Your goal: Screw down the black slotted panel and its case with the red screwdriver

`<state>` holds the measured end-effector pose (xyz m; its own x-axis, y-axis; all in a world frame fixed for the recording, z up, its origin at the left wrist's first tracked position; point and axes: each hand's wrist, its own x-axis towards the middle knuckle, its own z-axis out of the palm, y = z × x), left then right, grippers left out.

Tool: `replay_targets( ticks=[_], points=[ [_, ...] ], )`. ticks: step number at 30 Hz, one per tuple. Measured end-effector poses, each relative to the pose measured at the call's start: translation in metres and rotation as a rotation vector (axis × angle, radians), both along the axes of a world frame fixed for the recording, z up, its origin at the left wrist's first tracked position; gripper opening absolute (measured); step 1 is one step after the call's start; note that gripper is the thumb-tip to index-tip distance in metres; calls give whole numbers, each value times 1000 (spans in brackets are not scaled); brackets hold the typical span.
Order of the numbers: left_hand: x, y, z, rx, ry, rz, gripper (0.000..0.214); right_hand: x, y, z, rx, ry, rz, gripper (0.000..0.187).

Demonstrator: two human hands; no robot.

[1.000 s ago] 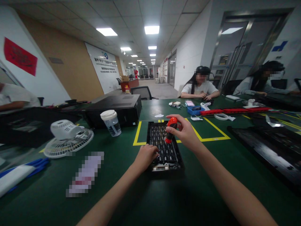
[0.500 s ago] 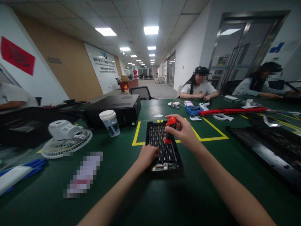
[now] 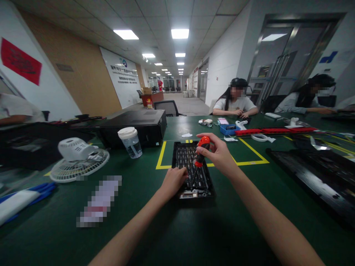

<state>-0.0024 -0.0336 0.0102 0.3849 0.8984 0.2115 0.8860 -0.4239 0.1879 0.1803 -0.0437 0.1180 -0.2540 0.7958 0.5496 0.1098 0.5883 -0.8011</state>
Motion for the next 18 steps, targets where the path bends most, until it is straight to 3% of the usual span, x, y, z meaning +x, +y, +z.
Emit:
replay_targets(
  ticks=[2, 8, 12, 18],
  points=[
    [-2, -2, 3, 8, -73, 0, 10, 1, 0, 0, 8, 6, -7, 37],
    [-8, -11, 18, -78, -578, -52, 15, 4, -1, 3, -8, 46, 6, 38],
    [-11, -20, 27, -101, -716, -19, 12, 8, -2, 5, -25, 115, 34, 38],
    [-16, -38, 23, -287, -972, -16, 15, 12, -9, 12, -55, 217, 52, 36]
  ],
)
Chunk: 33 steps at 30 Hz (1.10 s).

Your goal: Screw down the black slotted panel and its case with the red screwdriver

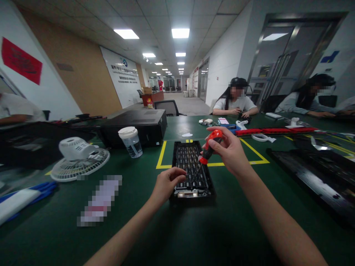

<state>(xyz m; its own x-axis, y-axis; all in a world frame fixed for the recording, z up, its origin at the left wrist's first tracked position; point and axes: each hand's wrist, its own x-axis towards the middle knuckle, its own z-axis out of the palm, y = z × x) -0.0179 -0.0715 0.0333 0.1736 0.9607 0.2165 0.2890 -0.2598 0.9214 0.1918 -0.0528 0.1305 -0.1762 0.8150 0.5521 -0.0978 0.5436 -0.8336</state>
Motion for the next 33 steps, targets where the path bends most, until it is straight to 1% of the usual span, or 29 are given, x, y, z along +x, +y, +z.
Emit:
replay_targets(
  ticks=[3, 9, 15, 18, 23, 28, 33],
  points=[
    [0, -9, -4, -97, -99, -22, 18, 1, -6, 4, -5, 25, 15, 35],
    [6, -26, -9, -245, -226, -25, 22, 1, -15, 9, -13, 57, 39, 34],
    [9, -34, -21, -323, -382, -43, 18, 2, -20, 12, -6, 87, 93, 31],
    [9, -36, -24, -365, -465, -59, 18, 1, -21, 13, 2, 76, 92, 32],
    [9, -37, -25, -402, -554, -67, 20, 0, -21, 13, 34, 76, 87, 32],
    [11, -37, -25, -415, -560, -33, 21, 2, -20, 13, 50, 84, 83, 32],
    [12, -38, -23, -420, -582, -21, 22, 2, -18, 11, 77, 142, 135, 33]
  ],
)
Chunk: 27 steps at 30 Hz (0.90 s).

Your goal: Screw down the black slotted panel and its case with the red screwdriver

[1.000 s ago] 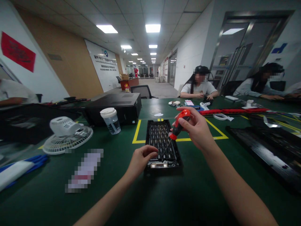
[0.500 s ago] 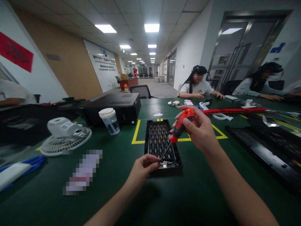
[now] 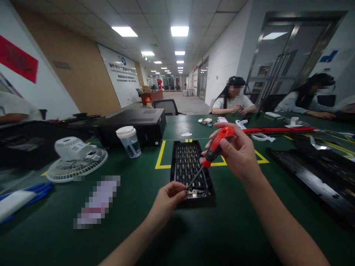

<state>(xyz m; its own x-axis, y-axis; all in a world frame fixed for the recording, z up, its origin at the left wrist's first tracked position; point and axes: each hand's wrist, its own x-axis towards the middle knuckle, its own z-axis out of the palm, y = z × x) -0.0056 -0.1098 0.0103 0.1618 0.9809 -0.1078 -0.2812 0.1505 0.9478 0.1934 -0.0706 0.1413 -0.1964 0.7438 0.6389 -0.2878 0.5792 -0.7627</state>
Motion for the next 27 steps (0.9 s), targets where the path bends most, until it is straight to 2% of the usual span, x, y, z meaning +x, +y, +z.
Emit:
replay_targets(
  ticks=[8, 15, 27],
  points=[
    [0, -1, 3, -20, -30, 0, 21, -3, -1, -1, 10, 39, 71, 31],
    [2, -1, 5, -126, -138, 7, 24, -1, -1, -1, 61, 4, 115, 35],
    [5, 1, 3, -242, -235, 119, 16, 2, -3, -1, 109, -25, 252, 42]
  ],
)
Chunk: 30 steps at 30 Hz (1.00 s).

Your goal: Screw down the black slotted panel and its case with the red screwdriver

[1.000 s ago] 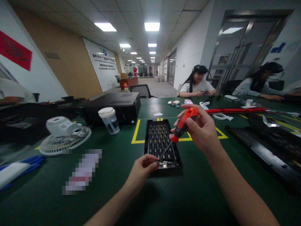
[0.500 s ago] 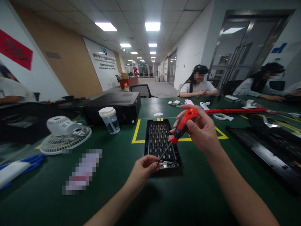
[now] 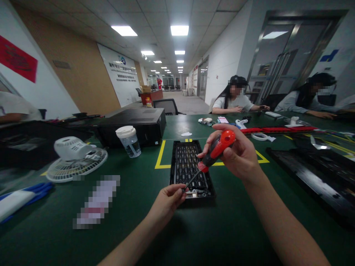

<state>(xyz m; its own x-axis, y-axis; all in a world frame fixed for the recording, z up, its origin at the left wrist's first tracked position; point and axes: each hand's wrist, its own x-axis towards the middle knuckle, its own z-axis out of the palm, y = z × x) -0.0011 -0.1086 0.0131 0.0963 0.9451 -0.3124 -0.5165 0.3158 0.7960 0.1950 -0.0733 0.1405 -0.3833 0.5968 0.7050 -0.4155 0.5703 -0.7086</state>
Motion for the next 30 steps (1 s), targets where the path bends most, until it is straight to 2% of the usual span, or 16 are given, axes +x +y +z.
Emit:
replay_targets(
  ticks=[8, 14, 21, 26, 30],
  points=[
    [1, -3, 6, -36, -49, -35, 12, 2, 2, 0, 8, -2, 55, 43],
    [-1, -4, 2, -55, -46, -80, 12, 3, 4, -2, 23, 25, 101, 37],
    [-2, -5, 3, 15, 15, -142, 22, 4, 3, -1, -1, -10, 16, 38],
    [-8, -2, 11, 130, 187, -172, 37, 5, 4, 1, 3, 7, -15, 39],
    [-23, 11, 14, 267, 469, -37, 40, 5, 7, 0, -5, 22, -1, 37]
  ],
)
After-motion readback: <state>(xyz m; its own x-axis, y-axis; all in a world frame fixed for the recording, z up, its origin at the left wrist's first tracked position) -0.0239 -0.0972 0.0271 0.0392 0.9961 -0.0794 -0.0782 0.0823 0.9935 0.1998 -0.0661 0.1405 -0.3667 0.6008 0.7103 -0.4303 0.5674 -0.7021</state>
